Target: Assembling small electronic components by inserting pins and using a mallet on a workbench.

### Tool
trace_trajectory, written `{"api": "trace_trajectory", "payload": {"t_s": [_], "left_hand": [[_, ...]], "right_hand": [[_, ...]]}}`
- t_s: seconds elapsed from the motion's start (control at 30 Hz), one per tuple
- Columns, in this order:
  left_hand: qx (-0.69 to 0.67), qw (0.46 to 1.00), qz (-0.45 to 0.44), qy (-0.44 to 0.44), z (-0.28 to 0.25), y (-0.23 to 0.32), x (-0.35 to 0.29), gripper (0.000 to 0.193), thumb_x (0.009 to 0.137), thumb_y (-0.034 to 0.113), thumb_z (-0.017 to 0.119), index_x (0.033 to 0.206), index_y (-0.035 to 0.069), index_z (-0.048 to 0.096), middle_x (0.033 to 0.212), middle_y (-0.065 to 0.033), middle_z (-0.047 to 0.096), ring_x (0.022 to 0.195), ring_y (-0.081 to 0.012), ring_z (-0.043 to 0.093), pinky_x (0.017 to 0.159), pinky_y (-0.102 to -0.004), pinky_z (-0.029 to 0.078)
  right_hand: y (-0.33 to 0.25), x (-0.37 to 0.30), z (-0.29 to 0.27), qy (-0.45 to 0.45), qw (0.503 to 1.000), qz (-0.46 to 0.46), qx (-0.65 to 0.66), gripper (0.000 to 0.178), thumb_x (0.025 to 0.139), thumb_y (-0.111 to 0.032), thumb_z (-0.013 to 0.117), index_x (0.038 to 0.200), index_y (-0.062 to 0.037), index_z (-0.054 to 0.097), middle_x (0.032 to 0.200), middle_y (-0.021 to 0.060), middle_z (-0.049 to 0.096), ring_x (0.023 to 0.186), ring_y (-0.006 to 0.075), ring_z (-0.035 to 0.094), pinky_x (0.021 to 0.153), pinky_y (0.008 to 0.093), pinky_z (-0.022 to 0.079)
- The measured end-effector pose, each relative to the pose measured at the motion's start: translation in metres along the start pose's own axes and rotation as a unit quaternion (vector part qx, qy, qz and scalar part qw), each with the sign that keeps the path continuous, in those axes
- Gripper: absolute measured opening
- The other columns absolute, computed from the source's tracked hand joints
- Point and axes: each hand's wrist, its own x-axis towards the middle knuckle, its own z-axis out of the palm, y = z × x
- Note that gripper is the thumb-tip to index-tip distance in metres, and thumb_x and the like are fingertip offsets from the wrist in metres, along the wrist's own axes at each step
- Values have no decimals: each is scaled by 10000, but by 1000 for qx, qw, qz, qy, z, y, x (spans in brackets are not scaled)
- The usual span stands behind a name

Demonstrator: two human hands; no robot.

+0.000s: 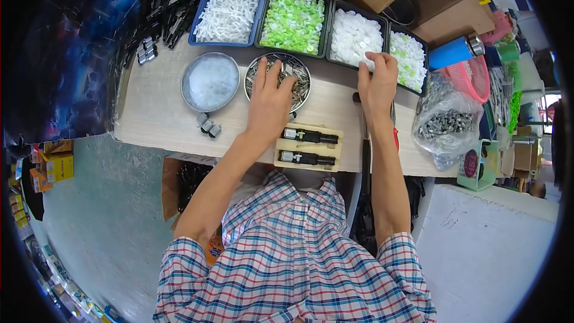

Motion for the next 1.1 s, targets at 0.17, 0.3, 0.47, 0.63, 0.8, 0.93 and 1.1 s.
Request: {"api": "trace_trajectory", "payload": {"t_s": [0.17,0.3,0.47,0.63,0.8,0.93,1.1], "left_hand": [[-24,1000,-12,-10,2,-1,0,241,837,-24,703,1066,8,638,1363,-238,531,1378,-488,411,1124,-515,390],[-54,998,-16,-2,0,0,0,209,823,-20,717,1002,-26,611,1277,-227,554,1351,-475,441,1105,-507,411],[-93,995,7,35,-2,-4,-2,197,822,-34,709,988,-30,602,1190,-214,581,1282,-463,497,1045,-501,449],[-151,985,20,81,-7,-7,-6,171,822,-57,688,956,-26,586,1114,-209,614,1174,-445,555,985,-476,481],[-427,865,-263,2,-29,31,-17,49,986,1,595,1010,7,553,1000,-77,660,890,-144,654,793,-275,520],[-520,803,-285,-59,-44,53,-37,62,1024,47,579,1062,-1,567,950,-39,647,836,-81,618,776,-230,517],[-568,757,-313,-84,-51,75,-59,108,1017,38,594,1109,-17,608,963,-43,653,870,-92,640,814,-246,544]], "right_hand": [[11,29,16,-34,998,-43,-42,230,819,-110,763,1033,-56,700,1109,170,628,1024,369,604,893,435,489],[15,37,28,-50,995,-53,-64,175,812,-106,768,970,-64,705,1089,150,640,1006,362,606,871,437,490],[14,34,28,-5,996,-74,-44,94,817,-64,754,878,-40,686,997,127,658,961,354,607,826,441,491],[-24,-8,13,26,996,-36,81,57,882,-36,710,901,-8,664,959,98,671,874,253,618,793,357,492],[-88,-77,-12,-97,909,238,328,84,978,-61,652,1006,16,637,967,33,688,855,113,610,786,248,485],[-107,-105,-27,-104,813,333,467,99,1024,-69,599,1068,19,615,1012,69,694,910,108,650,847,237,522],[-118,-126,-41,-97,718,398,563,97,1029,-72,596,1077,11,600,1058,85,689,905,112,659,841,243,545]]}}
